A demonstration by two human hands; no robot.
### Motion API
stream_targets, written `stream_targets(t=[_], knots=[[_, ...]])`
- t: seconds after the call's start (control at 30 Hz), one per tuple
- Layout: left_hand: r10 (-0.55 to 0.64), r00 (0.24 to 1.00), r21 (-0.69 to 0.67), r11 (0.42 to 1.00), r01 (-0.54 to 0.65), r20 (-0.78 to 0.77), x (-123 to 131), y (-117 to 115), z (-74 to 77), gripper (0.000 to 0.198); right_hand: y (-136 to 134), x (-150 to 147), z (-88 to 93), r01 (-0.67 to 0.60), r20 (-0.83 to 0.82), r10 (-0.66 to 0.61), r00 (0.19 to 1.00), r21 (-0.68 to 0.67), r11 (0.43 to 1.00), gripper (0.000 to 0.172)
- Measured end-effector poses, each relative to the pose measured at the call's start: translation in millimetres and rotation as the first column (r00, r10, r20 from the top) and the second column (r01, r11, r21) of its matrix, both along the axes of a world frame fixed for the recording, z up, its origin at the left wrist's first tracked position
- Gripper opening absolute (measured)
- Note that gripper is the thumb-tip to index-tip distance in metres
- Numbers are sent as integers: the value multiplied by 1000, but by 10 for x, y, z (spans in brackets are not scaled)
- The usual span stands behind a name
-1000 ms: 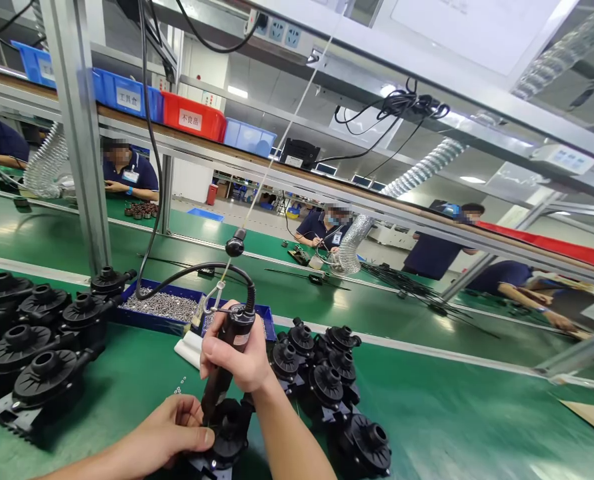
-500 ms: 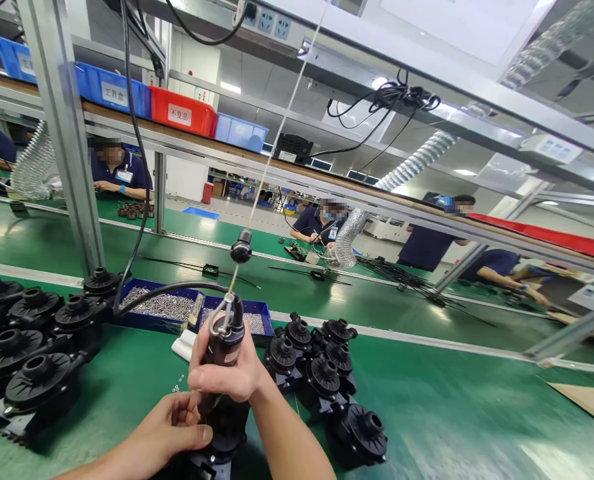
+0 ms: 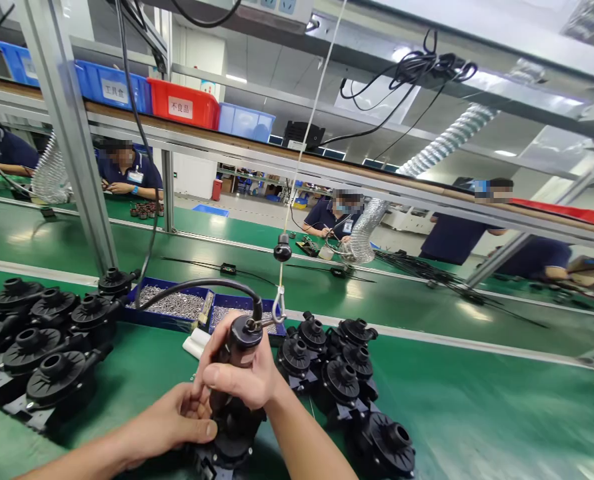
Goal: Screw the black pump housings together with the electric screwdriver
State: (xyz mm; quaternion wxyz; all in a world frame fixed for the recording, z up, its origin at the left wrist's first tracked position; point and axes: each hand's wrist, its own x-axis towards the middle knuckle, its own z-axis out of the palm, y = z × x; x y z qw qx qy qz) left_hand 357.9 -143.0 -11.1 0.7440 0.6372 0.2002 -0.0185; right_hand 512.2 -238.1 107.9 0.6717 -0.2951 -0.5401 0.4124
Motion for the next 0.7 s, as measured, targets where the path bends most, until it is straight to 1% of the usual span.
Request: stream_targets(t=[0.03,0.07,0.1,0.13,0.17,0.2,0.23,0.27,0.3,0.33,0.37,0.43,0.57,0.6,0.7], knots=[[-13,1000,48,999,13,9,-10,91,47,54,-9,17,18,-3,12,3,1000,7,1000,37],[-6,1000,148,989,2,24,-26,192,97,45,-22,34,40,8,26,-9,1000,11,1000,35],[19,999,315,949,-26,26,-48,300,145,33,-38,50,64,29,48,-29,998,10,1000,34],[59,998,510,858,-55,9,-77,405,188,20,-55,66,89,55,75,-56,996,5,998,33],[106,994,685,726,-62,-22,-112,501,223,8,-70,80,111,85,104,-85,991,0,996,31],[150,986,807,590,-35,-67,-149,580,249,8,-84,91,130,112,135,-111,985,1,994,30],[183,976,870,492,17,-122,-184,638,264,14,-95,100,144,134,167,-133,977,7,991,28],[196,964,887,456,73,-181,-214,672,270,17,-103,107,151,157,200,-158,967,18,987,26],[190,955,877,466,117,-228,-236,684,268,18,-106,112,153,189,226,-192,955,35,981,24],[172,952,861,488,142,-255,-249,678,259,19,-107,118,150,226,247,-231,941,51,973,22],[158,948,853,496,165,-276,-253,658,245,19,-104,123,145,265,263,-272,926,64,962,19],[144,939,845,494,206,-313,-238,596,210,19,-94,139,138,331,273,-339,900,77,940,16],[132,918,850,446,282,-373,-166,445,117,12,-73,175,162,392,280,-390,877,50,919,15],[136,911,853,426,301,-389,-145,399,89,16,-69,177,171,405,287,-399,871,42,914,16],[186,888,872,355,337,-420,-94,253,13,42,-68,158,184,443,279,-434,856,36,896,17]])
